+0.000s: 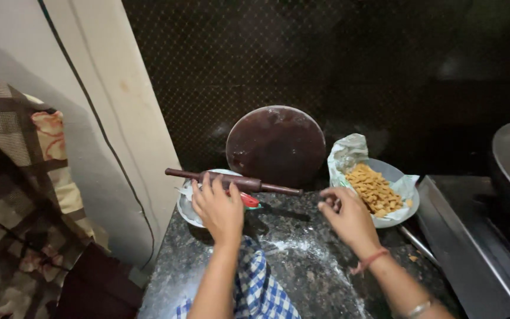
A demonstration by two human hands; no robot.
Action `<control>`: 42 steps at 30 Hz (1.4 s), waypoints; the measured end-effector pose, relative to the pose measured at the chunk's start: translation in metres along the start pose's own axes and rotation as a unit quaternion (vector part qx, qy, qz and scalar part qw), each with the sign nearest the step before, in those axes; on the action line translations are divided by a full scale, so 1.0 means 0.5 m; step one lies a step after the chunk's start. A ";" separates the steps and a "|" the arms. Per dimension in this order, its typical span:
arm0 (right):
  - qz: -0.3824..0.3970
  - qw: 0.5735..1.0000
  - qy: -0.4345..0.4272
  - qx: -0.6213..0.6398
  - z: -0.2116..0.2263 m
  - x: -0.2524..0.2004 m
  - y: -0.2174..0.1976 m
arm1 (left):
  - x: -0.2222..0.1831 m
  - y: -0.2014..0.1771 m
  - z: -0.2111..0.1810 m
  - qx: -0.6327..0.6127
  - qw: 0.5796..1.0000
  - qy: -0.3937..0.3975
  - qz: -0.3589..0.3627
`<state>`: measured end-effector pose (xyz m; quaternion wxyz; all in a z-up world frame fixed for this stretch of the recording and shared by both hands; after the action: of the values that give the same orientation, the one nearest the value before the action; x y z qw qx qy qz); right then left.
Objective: Sorting and cleaning deep-fried snacks in a kitchen production area.
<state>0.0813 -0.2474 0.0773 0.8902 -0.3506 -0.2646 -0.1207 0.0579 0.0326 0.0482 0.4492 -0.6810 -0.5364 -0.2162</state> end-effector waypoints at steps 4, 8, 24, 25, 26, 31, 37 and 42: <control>0.068 0.990 0.124 -0.023 -0.017 -0.051 -0.024 | -0.081 -0.087 -0.052 -0.072 0.995 0.020 -0.060; -0.023 0.995 0.031 -0.091 -0.087 -0.070 -0.065 | -0.150 -0.129 -0.061 -0.080 0.996 0.015 0.035; 0.053 0.906 0.207 -0.366 -0.384 -0.116 -0.104 | -0.248 -0.086 -0.168 -0.241 0.945 -0.030 0.218; 0.052 0.906 0.207 -0.365 -0.353 -0.113 -0.115 | -0.262 -0.067 -0.178 -0.242 0.945 -0.029 0.218; 0.067 0.902 0.211 -0.371 -0.322 -0.110 -0.124 | -0.279 -0.045 -0.187 -0.270 0.925 -0.068 0.259; 0.010 0.921 0.228 -0.317 -0.318 -0.093 -0.133 | -0.320 0.050 -0.258 -0.272 0.849 -0.206 0.403; 0.064 0.915 0.240 -0.317 -0.429 -0.078 -0.098 | -0.351 0.174 -0.341 -0.236 0.792 -0.322 0.462; 0.163 0.879 0.198 -0.401 -0.334 -0.096 -0.136 | -0.440 0.343 -0.376 -0.295 0.765 -0.409 0.400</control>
<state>0.0786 -0.4101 -0.0141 0.7144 -0.6844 0.0493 -0.1370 0.1789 -0.2475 -0.0931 0.0101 -0.9567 -0.2581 0.1342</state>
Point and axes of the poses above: each hand's wrist, its own x-axis towards the middle knuckle, its own y-axis out of the palm, z = x × y, the point moved 2 cm from there along x, towards the middle knuckle, and after that the axes turned 12 degrees about -z, right-handed, at the moved point
